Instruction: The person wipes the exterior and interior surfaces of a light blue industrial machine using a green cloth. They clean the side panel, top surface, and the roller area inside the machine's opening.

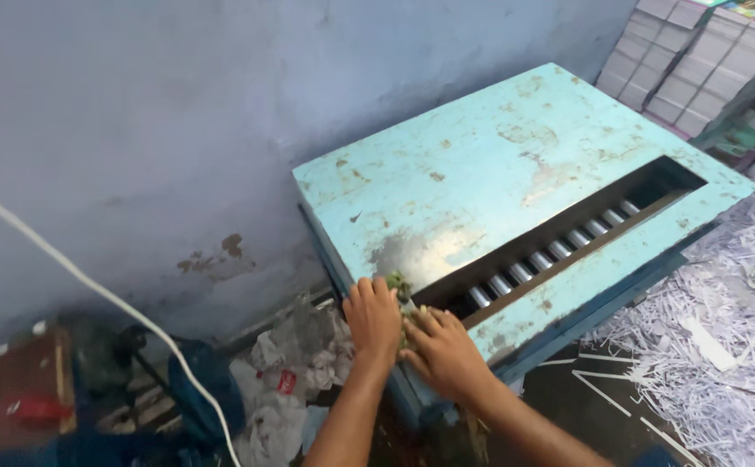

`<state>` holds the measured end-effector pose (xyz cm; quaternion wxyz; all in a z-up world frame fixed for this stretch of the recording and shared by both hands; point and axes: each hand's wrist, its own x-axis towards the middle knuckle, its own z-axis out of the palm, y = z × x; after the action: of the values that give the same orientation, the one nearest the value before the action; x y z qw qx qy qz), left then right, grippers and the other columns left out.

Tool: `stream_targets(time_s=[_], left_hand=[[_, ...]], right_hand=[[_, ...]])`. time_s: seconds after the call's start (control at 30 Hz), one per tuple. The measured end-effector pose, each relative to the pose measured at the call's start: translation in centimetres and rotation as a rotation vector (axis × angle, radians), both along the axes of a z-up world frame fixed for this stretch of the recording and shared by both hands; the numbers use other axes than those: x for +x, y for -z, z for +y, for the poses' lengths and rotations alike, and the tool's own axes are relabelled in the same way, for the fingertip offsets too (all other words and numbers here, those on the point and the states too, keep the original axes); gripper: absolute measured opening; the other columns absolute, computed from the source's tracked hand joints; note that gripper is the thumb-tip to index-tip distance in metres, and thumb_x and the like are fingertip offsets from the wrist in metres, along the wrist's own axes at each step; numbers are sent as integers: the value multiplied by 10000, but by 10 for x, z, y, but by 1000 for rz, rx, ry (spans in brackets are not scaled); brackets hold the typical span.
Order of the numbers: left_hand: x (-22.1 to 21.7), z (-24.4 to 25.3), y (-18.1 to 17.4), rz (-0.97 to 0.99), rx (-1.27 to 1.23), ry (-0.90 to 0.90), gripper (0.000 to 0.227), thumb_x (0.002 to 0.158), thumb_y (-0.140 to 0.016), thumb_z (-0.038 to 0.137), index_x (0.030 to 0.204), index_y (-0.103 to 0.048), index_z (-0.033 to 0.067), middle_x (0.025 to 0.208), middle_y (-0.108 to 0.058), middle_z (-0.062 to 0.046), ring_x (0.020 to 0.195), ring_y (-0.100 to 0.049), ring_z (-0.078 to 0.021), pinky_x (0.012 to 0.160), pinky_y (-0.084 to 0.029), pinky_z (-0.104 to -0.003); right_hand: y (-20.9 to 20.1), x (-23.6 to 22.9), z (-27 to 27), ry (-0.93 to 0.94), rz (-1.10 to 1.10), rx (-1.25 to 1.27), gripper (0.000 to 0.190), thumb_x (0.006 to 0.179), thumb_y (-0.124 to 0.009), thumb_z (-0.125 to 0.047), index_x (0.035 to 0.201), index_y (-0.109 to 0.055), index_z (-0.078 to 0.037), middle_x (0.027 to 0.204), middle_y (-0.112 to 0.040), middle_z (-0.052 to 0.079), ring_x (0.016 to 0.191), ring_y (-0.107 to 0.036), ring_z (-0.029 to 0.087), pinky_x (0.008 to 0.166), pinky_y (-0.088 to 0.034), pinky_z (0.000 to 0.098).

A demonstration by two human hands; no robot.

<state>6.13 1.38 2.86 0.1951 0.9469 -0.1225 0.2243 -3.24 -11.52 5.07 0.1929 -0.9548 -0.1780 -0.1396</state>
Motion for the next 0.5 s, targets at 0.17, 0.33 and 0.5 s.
stream_targets(time_s=[0.17,0.33,0.5], left_hand=[[-1,-1,-15,-287,-94,136,323,798,-736,250,1052,-620,86,1168,-572,-148,1131,-536,-348,928,-421,-530],[10,-15,-14,-177,-35,304,366,815,-709,202,1157,-647,87,1161,-585,-124,1120,-536,-322,975,-388,-537],[21,-41,-11,197,-111,462,260,1032,-610,380,1106,-684,142,1102,-669,-86,1109,-610,-294,987,-407,-483]], right_hand=[[-16,2,-13,16,42,89,297,882,-686,-252,1106,-675,-58,1244,-631,150,1208,-543,376,1055,-385,505],[-19,13,-28,4,88,57,224,858,-697,-230,1024,-697,-79,1164,-648,143,1196,-556,355,1081,-351,554],[-24,37,-75,3,-63,76,144,899,-681,-183,1016,-711,-105,1139,-708,183,1024,-712,306,856,-606,399]])
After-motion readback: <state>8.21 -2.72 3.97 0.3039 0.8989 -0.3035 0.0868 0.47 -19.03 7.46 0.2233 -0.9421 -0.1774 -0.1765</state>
